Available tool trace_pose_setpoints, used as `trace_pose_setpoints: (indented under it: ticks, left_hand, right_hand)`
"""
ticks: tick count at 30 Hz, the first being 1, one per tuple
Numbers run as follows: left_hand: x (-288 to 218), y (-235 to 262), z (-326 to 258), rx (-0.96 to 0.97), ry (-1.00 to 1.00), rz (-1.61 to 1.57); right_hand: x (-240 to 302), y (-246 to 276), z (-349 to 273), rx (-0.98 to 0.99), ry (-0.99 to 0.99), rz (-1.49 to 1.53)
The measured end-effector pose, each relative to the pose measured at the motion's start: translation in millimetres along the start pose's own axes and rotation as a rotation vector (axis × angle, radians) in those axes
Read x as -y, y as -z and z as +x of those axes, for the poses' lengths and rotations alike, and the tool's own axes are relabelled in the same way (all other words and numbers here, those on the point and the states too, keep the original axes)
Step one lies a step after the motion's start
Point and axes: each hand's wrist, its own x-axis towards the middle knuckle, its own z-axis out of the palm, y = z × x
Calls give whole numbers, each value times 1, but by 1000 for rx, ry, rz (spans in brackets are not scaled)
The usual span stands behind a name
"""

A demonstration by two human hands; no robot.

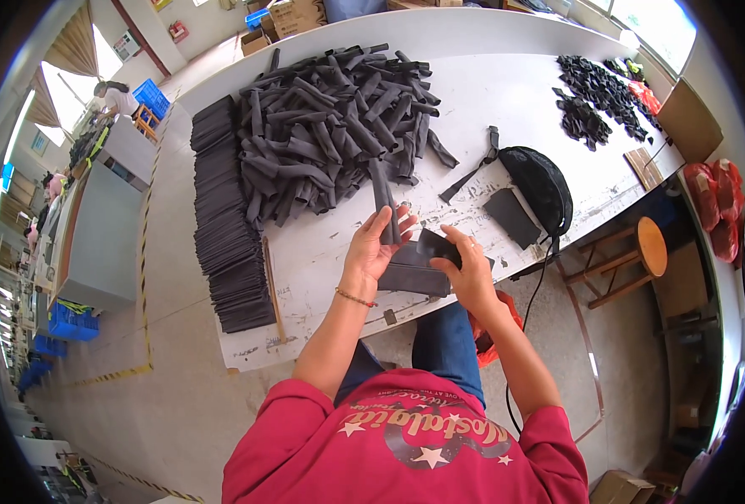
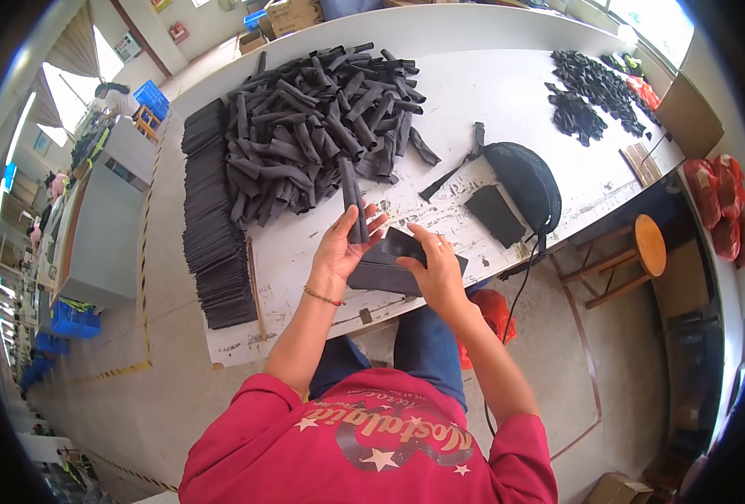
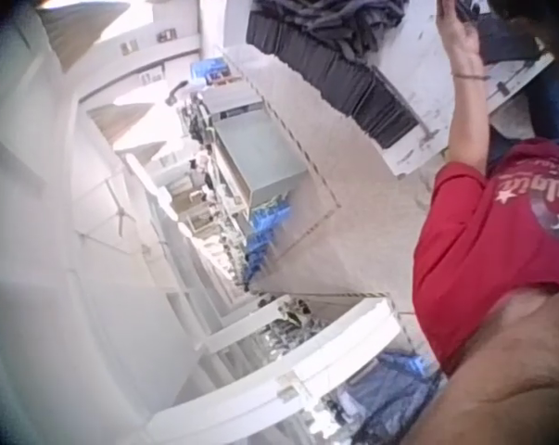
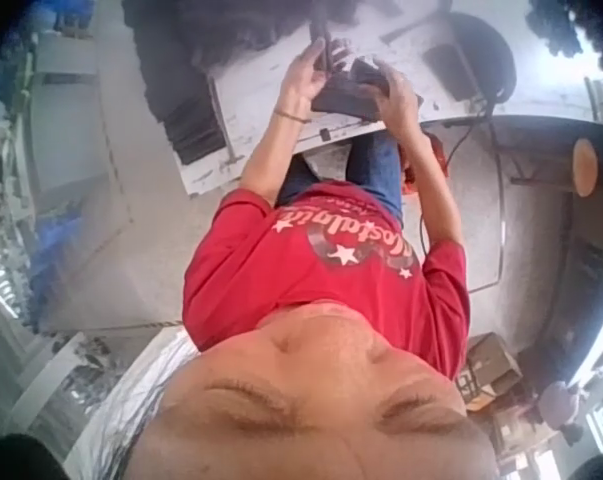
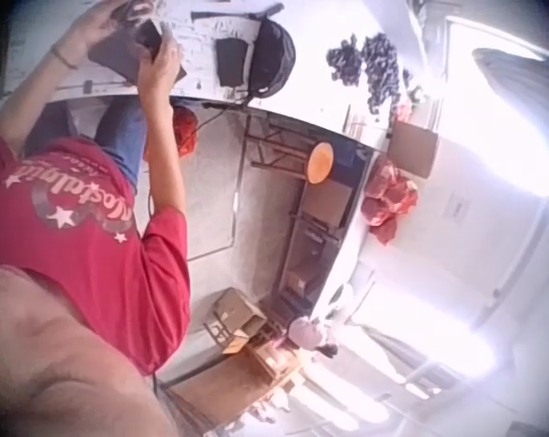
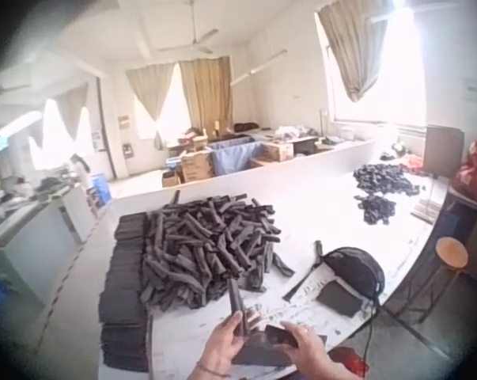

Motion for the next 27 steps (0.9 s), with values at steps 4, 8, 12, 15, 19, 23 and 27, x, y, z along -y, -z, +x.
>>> trace_pose_setpoints:
  ticks: [4,8,12,15,19,23,27]
  left_hand:
    - [6,13,9,1,-60,48]
    - [22,8,13,-55,0,78]
    - [13,-4,-3,-41,32,58]
    - [3,3,-6,-7,19,84]
    - [3,11,0,-62,23,21]
    - [10,15,5,-49,47,-46]
    - [16,10,2,-15,78,-31]
  right_hand:
    - [17,4,0,104,-32,134]
    - [12,-20,0,124,11,128]
    - [-6,-14,8,64,-106,141]
    - [-11,2,5,28,-123,196]
    - [-9,11,-1,-20,-75,111]
    - [6,7,0,-47,90,-103]
    - [6,5,3,-100,165,-212]
